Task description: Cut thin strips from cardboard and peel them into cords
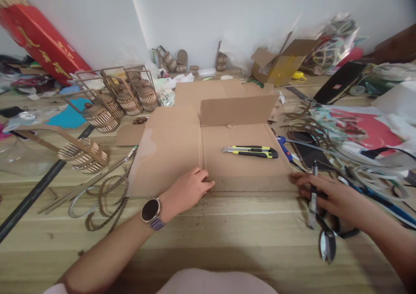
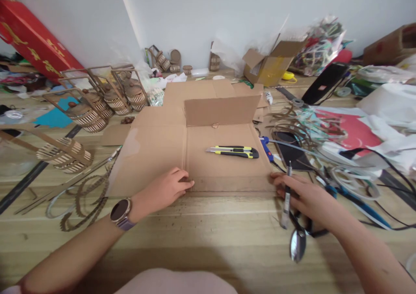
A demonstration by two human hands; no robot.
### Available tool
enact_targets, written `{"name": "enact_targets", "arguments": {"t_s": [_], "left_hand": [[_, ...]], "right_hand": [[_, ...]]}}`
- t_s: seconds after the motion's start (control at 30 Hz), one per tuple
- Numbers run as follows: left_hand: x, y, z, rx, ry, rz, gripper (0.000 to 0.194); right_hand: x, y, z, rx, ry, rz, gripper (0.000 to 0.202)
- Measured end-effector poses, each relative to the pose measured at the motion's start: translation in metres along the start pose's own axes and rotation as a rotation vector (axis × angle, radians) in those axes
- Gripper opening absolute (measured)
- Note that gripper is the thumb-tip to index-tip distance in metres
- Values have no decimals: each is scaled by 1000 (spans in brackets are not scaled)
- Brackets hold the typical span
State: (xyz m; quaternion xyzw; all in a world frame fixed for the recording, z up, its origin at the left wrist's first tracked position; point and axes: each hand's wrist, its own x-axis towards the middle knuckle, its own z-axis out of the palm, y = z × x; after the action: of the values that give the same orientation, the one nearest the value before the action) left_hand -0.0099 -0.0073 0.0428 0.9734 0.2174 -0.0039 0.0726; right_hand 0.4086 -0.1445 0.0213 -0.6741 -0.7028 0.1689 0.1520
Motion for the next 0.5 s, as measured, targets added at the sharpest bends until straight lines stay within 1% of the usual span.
{"name": "enact_targets", "arguments": {"t_s": [0.17, 0.3, 0.43, 0.5], "left_hand": [[0, 0, 1, 21, -4, 6, 30], [0, 0, -1, 40, -12, 10, 28], [7, 0, -8, 60, -47, 42, 21], [15, 0, -16, 54, -99, 74, 22]], "right_hand": [[-1, 11, 4, -10, 12, -16, 22], [0, 14, 4, -15, 13, -33, 22], [1, 12, 5, -30, 14, -26, 26], [1, 10, 4, -51, 20, -12, 26]]}}
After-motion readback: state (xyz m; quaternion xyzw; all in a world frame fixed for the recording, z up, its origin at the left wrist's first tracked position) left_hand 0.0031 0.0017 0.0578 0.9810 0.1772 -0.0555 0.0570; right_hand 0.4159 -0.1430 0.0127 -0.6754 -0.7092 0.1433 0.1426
